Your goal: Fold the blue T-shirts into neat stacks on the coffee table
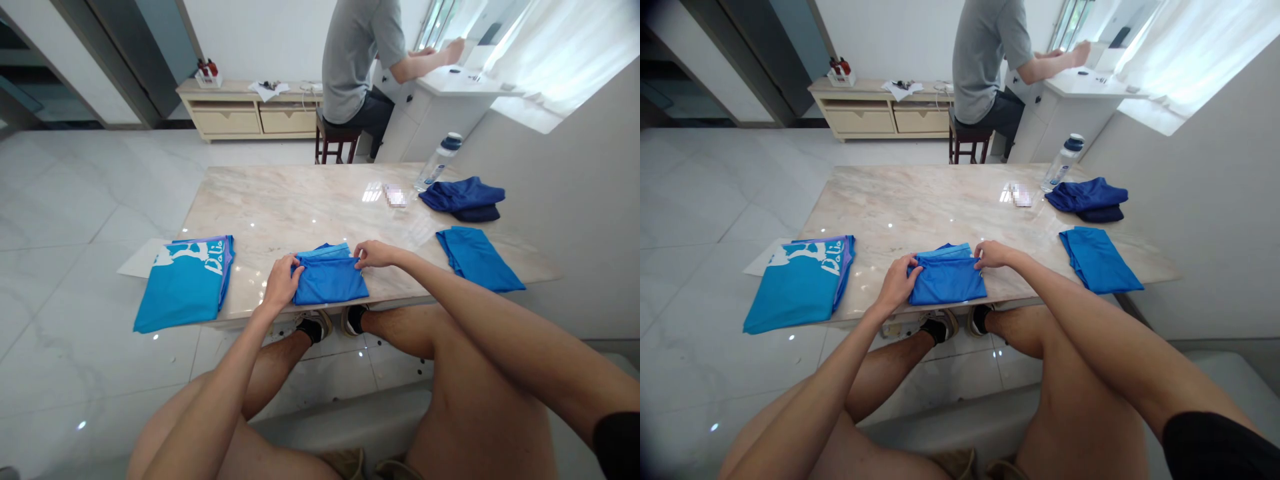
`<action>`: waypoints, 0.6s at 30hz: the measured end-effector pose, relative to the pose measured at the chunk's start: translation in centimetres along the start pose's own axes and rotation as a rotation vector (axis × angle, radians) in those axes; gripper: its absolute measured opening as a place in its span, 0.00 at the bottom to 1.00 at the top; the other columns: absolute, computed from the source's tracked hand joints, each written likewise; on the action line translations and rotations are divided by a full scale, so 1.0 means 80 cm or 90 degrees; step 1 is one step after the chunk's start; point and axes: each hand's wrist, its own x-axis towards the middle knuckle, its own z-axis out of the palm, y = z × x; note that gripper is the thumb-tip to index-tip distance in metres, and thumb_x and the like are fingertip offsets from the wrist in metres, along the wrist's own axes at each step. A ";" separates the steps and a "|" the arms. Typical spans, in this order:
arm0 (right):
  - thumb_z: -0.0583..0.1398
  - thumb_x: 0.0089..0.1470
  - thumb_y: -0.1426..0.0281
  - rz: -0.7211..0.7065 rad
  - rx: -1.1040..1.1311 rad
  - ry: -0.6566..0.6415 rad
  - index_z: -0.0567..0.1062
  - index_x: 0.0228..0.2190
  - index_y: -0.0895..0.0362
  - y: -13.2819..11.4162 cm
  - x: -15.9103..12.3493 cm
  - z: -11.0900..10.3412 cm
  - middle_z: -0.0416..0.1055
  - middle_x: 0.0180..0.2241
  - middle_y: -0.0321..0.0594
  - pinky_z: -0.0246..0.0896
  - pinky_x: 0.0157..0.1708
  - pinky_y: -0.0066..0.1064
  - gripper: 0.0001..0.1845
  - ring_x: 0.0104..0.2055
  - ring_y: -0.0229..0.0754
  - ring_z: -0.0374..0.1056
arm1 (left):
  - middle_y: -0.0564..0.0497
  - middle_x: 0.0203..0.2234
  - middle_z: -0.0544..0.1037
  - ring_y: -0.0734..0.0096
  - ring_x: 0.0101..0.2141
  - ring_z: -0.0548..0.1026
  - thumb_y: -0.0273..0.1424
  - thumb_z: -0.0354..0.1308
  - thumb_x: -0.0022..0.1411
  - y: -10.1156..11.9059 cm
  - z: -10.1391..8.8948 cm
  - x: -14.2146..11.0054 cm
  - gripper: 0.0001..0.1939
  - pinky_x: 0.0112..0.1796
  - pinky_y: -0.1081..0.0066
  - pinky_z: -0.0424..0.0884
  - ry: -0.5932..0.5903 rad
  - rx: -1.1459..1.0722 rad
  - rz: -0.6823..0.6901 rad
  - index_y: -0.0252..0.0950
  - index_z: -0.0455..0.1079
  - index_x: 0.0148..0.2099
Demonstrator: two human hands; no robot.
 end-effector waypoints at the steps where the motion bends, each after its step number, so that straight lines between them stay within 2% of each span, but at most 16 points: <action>1: 0.76 0.54 0.62 -0.004 -0.015 0.005 0.85 0.50 0.55 -0.001 0.002 0.003 0.85 0.46 0.45 0.73 0.49 0.32 0.23 0.47 0.50 0.81 | 0.43 0.48 0.83 0.52 0.59 0.77 0.30 0.58 0.71 -0.001 0.001 0.000 0.02 0.61 0.52 0.71 -0.011 0.010 0.000 0.42 0.69 0.42; 6: 0.74 0.55 0.66 -0.034 -0.074 0.046 0.87 0.45 0.56 -0.009 0.009 0.010 0.85 0.48 0.47 0.72 0.50 0.32 0.15 0.50 0.52 0.80 | 0.43 0.44 0.83 0.51 0.48 0.79 0.32 0.57 0.73 0.001 -0.003 -0.002 0.01 0.53 0.53 0.74 -0.049 0.096 -0.031 0.41 0.68 0.44; 9: 0.73 0.56 0.67 -0.068 -0.042 0.063 0.86 0.43 0.56 -0.013 0.009 0.008 0.85 0.46 0.46 0.72 0.48 0.31 0.12 0.49 0.51 0.81 | 0.45 0.43 0.83 0.53 0.46 0.80 0.31 0.57 0.72 0.008 -0.011 -0.005 0.02 0.51 0.57 0.74 -0.065 0.127 -0.035 0.42 0.69 0.46; 12: 0.72 0.58 0.68 -0.108 -0.008 0.056 0.85 0.43 0.56 -0.016 0.008 0.002 0.85 0.44 0.44 0.71 0.45 0.30 0.11 0.46 0.48 0.81 | 0.47 0.42 0.83 0.56 0.46 0.81 0.28 0.57 0.70 0.018 -0.020 -0.009 0.07 0.49 0.61 0.74 -0.087 0.144 -0.062 0.41 0.71 0.49; 15: 0.71 0.59 0.69 -0.132 0.008 0.058 0.84 0.43 0.57 -0.020 0.007 -0.004 0.85 0.43 0.43 0.70 0.43 0.29 0.09 0.44 0.46 0.80 | 0.46 0.42 0.84 0.54 0.46 0.82 0.35 0.60 0.72 0.026 -0.024 -0.011 0.14 0.48 0.61 0.74 -0.114 0.178 -0.111 0.41 0.72 0.57; 18: 0.71 0.59 0.71 -0.147 0.026 0.061 0.83 0.43 0.57 -0.026 0.006 -0.008 0.84 0.43 0.43 0.69 0.43 0.29 0.09 0.43 0.45 0.79 | 0.43 0.48 0.85 0.51 0.50 0.82 0.43 0.63 0.72 0.027 -0.024 -0.013 0.21 0.50 0.60 0.74 -0.139 0.216 -0.123 0.41 0.73 0.61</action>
